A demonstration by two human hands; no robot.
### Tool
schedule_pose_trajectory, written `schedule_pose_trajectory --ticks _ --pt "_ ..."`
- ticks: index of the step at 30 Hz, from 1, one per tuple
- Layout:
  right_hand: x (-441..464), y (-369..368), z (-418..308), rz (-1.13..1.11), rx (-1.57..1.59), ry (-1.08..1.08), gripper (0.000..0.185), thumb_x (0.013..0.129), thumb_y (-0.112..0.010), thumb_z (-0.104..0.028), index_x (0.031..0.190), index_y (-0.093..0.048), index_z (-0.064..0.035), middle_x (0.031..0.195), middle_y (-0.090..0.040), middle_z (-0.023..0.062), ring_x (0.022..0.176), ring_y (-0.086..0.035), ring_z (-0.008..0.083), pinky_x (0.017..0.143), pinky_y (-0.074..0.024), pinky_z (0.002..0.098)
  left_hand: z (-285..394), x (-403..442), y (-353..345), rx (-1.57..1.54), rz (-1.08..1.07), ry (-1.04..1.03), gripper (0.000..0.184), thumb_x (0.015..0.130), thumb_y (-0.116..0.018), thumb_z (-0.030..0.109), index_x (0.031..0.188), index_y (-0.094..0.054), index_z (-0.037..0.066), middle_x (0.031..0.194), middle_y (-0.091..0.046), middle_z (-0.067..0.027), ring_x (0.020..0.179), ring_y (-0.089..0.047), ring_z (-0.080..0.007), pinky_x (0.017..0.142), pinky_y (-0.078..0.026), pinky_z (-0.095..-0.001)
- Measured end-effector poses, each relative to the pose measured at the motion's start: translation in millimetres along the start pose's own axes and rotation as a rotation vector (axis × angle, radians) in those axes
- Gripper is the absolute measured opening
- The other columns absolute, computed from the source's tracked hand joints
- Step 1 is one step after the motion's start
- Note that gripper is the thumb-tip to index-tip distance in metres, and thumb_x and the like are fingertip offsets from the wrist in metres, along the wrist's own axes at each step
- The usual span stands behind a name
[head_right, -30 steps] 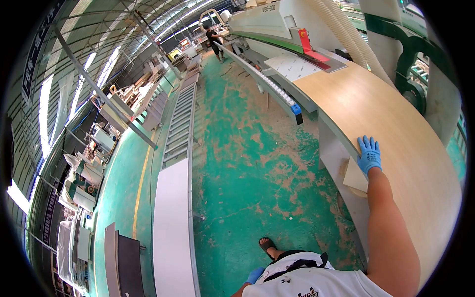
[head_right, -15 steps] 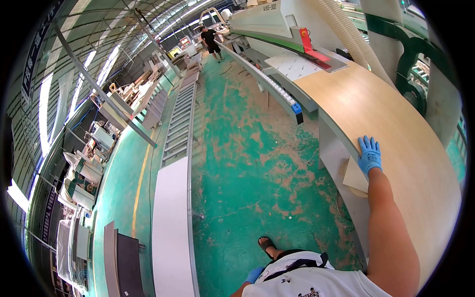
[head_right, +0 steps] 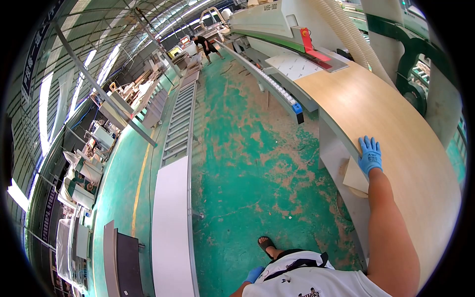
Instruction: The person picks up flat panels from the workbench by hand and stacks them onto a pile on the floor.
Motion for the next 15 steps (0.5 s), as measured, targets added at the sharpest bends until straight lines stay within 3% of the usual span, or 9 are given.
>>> schedule_pose_trajectory --ticks 15 --pt "1.7 -3.0 2.5 -0.002 -0.004 0.0 0.075 0.082 -0.065 -0.024 0.149 -0.033 -0.0154 0.156 -0.029 0.0128 0.145 -0.023 0.0369 0.12 -0.0161 0.0503 -2.6 0.6 -1.5 0.002 0.019 -0.011 0.026 0.092 -0.049 0.03 0.105 -0.064 0.012 0.101 -0.066 -0.0215 0.095 -0.064 -0.0412 0.079 -0.051 -0.0489"
Point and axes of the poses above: each hand's wrist, its own x-axis towards the middle knuckle, its own y-axis out of the back of the hand, z = x × y, the point moved 6 cm from there along x, towards the middle knuckle
